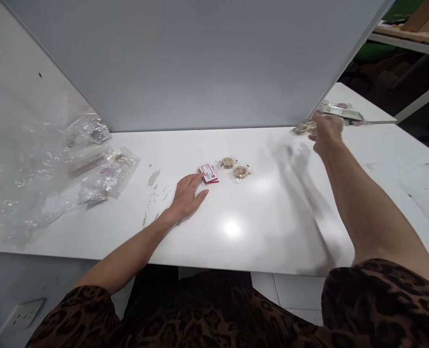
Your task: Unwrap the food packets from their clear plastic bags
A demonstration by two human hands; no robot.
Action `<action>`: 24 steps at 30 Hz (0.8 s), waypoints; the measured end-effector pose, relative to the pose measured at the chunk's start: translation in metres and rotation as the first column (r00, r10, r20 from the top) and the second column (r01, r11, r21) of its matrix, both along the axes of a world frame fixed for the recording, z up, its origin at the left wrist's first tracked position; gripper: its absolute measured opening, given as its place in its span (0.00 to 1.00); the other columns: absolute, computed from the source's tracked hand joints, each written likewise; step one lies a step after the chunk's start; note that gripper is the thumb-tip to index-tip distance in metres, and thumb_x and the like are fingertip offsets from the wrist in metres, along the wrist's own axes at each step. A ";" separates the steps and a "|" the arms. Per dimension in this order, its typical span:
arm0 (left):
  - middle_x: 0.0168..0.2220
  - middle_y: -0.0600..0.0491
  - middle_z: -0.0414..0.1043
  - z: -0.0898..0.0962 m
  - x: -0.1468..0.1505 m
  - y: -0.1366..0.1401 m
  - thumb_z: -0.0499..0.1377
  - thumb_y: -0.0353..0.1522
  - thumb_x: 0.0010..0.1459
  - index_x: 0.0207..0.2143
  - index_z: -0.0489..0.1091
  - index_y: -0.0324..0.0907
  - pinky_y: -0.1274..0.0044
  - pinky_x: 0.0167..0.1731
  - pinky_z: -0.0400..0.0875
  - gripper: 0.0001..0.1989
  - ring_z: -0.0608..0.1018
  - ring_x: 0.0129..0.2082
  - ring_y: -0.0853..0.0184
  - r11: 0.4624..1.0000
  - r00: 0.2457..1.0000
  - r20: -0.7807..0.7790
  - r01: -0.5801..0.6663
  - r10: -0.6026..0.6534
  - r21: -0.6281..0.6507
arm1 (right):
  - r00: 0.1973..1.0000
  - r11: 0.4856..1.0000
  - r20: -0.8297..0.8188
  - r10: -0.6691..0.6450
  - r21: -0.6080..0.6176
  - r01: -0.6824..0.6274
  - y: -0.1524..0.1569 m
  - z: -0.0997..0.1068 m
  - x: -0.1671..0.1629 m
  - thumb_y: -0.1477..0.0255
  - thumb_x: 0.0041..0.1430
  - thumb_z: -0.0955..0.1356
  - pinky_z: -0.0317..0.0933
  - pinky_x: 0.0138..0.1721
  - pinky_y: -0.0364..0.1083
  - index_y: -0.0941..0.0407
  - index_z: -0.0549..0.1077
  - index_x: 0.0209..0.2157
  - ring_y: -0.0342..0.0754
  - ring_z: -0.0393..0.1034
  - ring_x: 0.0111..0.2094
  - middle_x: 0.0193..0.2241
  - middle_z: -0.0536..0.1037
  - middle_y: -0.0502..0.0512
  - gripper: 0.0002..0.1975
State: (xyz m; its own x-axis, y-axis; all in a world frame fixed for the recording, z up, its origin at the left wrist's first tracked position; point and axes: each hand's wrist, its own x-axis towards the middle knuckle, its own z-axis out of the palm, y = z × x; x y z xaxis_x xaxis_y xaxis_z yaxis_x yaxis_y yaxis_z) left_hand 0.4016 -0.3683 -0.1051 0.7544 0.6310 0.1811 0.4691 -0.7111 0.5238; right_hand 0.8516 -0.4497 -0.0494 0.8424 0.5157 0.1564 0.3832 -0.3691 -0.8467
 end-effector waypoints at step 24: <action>0.66 0.43 0.68 -0.005 0.006 0.003 0.54 0.36 0.69 0.67 0.61 0.40 0.61 0.68 0.55 0.26 0.67 0.66 0.55 1.000 1.000 0.012 -0.011 0.012 -0.028 | 0.903 0.930 -0.223 0.367 0.076 -0.359 0.026 -0.010 -0.193 0.55 0.37 0.82 0.63 0.31 0.48 0.54 0.71 0.28 0.49 0.70 0.31 0.28 0.76 0.55 0.25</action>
